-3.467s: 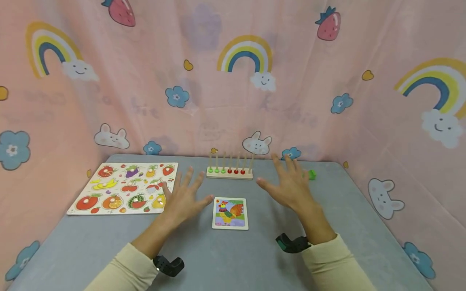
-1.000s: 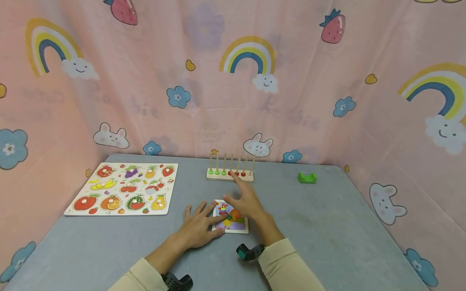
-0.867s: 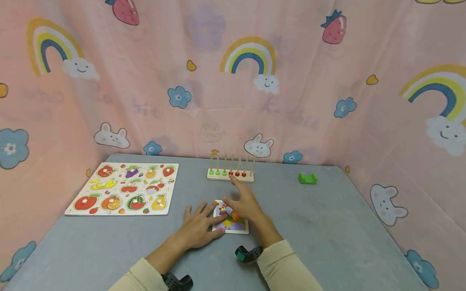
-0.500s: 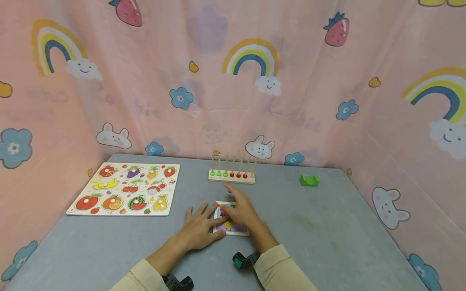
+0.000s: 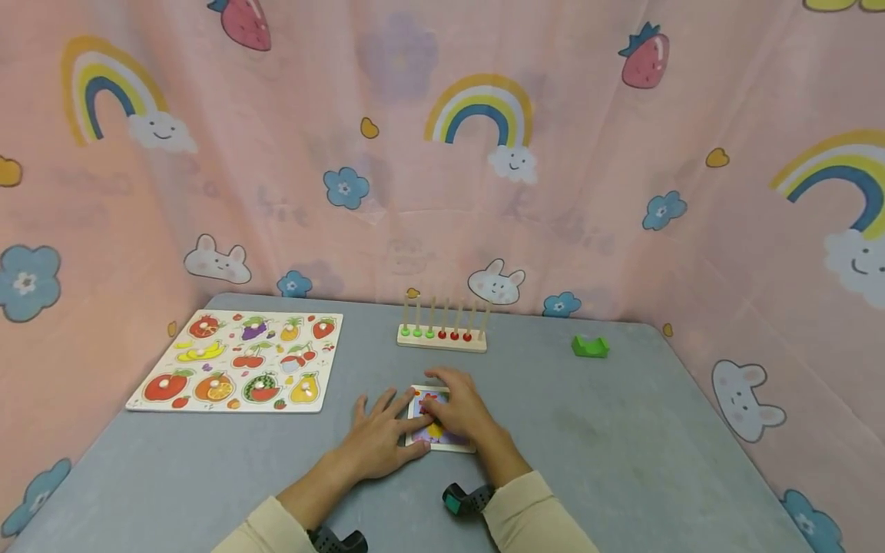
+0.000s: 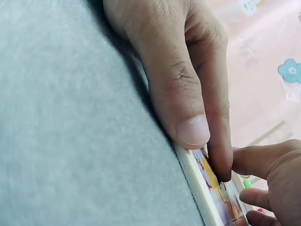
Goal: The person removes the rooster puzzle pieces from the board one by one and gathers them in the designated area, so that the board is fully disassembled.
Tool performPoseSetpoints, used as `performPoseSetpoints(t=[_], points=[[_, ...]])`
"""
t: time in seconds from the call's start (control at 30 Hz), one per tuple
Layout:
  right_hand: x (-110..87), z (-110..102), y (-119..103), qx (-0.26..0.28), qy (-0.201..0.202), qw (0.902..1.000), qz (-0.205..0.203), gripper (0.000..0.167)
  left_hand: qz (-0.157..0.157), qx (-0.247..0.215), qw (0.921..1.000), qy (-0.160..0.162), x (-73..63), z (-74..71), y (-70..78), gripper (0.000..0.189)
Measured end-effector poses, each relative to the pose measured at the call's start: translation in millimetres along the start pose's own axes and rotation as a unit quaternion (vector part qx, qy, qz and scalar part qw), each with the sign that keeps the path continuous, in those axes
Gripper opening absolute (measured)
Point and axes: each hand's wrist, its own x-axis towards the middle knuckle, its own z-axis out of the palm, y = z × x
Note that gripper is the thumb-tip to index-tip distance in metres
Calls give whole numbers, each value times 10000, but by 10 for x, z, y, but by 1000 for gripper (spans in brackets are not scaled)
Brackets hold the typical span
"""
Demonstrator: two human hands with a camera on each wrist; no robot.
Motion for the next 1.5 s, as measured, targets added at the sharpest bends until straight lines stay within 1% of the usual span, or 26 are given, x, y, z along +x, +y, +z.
performPoseSetpoints(t=[0.2, 0.33, 0.63, 0.77, 0.87, 1.1, 1.37, 1.5], points=[[28, 6, 5, -182, -67, 9998, -101, 18, -24, -33, 10000, 48, -6, -23, 5, 47], [49, 8, 7, -398, -164, 9990, -103, 11, -14, -37, 10000, 46, -7, -37, -1, 47], [63, 4, 3, -459, -268, 9986, -73, 11, -12, -29, 10000, 21, 7, -25, -11, 47], [59, 0, -15, -439, -305, 9985, 72, 10, -17, -56, 10000, -3, 8, -24, -6, 47], [55, 0, -35, -415, -272, 9986, 170, 11, -9, -96, 10000, -14, 9, -25, -3, 48], [43, 9, -64, -292, -165, 9992, 227, 14, -2, -135, 9999, -10, 4, -23, -9, 48], [34, 18, -53, -326, -216, 9988, 277, 15, -13, -86, 10000, -31, -4, -16, -11, 48], [27, 14, -41, -291, -176, 9988, 347, 15, -4, -76, 10000, -27, -10, -16, -7, 48]])
